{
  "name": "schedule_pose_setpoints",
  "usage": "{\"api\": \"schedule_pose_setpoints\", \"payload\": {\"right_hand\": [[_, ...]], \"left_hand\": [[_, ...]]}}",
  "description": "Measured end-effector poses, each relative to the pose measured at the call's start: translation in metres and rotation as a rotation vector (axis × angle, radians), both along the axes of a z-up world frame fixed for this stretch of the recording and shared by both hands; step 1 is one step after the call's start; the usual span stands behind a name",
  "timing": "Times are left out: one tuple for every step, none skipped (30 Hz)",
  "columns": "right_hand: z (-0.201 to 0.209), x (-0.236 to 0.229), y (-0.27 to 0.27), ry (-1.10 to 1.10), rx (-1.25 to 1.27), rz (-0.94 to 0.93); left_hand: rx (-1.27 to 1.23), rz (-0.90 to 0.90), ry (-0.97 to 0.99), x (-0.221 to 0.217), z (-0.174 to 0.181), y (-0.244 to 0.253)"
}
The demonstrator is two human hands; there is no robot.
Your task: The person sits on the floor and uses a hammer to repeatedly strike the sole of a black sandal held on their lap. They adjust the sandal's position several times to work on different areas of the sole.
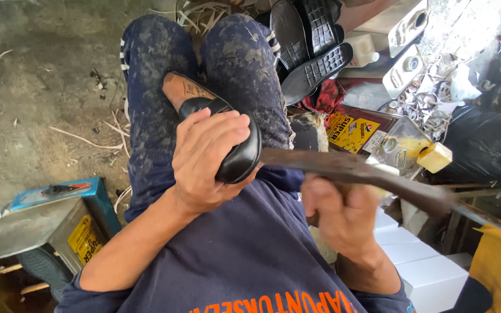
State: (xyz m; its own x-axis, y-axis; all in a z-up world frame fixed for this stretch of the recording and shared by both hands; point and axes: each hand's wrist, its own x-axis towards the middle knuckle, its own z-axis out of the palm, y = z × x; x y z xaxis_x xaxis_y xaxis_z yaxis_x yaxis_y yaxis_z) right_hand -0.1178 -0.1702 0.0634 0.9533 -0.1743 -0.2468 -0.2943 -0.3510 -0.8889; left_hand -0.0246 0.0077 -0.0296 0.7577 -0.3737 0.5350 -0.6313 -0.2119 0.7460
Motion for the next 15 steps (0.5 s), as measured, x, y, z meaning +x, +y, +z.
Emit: {"api": "schedule_pose_setpoints", "payload": {"right_hand": [[0.001,0.002,0.003,-0.089,0.025,-0.121],[0.002,0.003,0.007,-0.176,0.049,-0.243],[0.001,0.001,0.009,-0.174,0.055,-0.241],[0.001,-0.001,0.011,-0.035,0.068,-0.176],[0.000,0.000,0.012,0.093,0.073,-0.122],[-0.002,0.002,0.009,0.082,0.070,-0.128],[-0.003,0.002,0.007,0.027,0.132,-0.152],[-0.005,0.002,0.005,-0.029,0.194,-0.177],[-0.009,-0.004,0.003,-0.018,0.199,-0.170],[-0.012,-0.011,0.001,-0.015,0.115,-0.162],[-0.017,-0.016,0.000,-0.025,0.029,-0.161],[-0.015,-0.011,0.002,-0.027,0.034,-0.160],[-0.012,-0.005,0.002,0.000,0.077,-0.080],[-0.010,0.001,0.003,0.028,0.119,0.001],[-0.009,0.003,0.003,0.031,0.118,0.001]], "left_hand": [[-0.002,0.022,-0.001,-0.001,0.002,0.000],[-0.004,0.045,-0.002,-0.001,0.005,0.000],[0.001,0.048,-0.001,-0.004,0.002,0.002],[-0.006,0.056,-0.015,-0.007,0.000,0.003],[-0.023,0.055,-0.040,-0.005,-0.003,0.002],[-0.026,0.049,-0.050,-0.004,-0.004,0.002],[-0.025,0.052,-0.052,-0.005,-0.004,0.003],[-0.024,0.055,-0.054,-0.008,-0.006,0.005],[-0.017,0.063,-0.045,-0.009,-0.005,0.005],[-0.026,0.065,-0.036,-0.010,-0.005,0.005],[-0.037,0.060,-0.040,-0.008,-0.006,0.005],[-0.032,0.060,-0.043,-0.011,-0.006,0.011],[-0.026,0.031,-0.044,-0.012,-0.008,0.014],[-0.019,0.002,-0.046,-0.013,-0.010,0.017],[-0.020,0.002,-0.043,-0.011,-0.011,0.015]]}}
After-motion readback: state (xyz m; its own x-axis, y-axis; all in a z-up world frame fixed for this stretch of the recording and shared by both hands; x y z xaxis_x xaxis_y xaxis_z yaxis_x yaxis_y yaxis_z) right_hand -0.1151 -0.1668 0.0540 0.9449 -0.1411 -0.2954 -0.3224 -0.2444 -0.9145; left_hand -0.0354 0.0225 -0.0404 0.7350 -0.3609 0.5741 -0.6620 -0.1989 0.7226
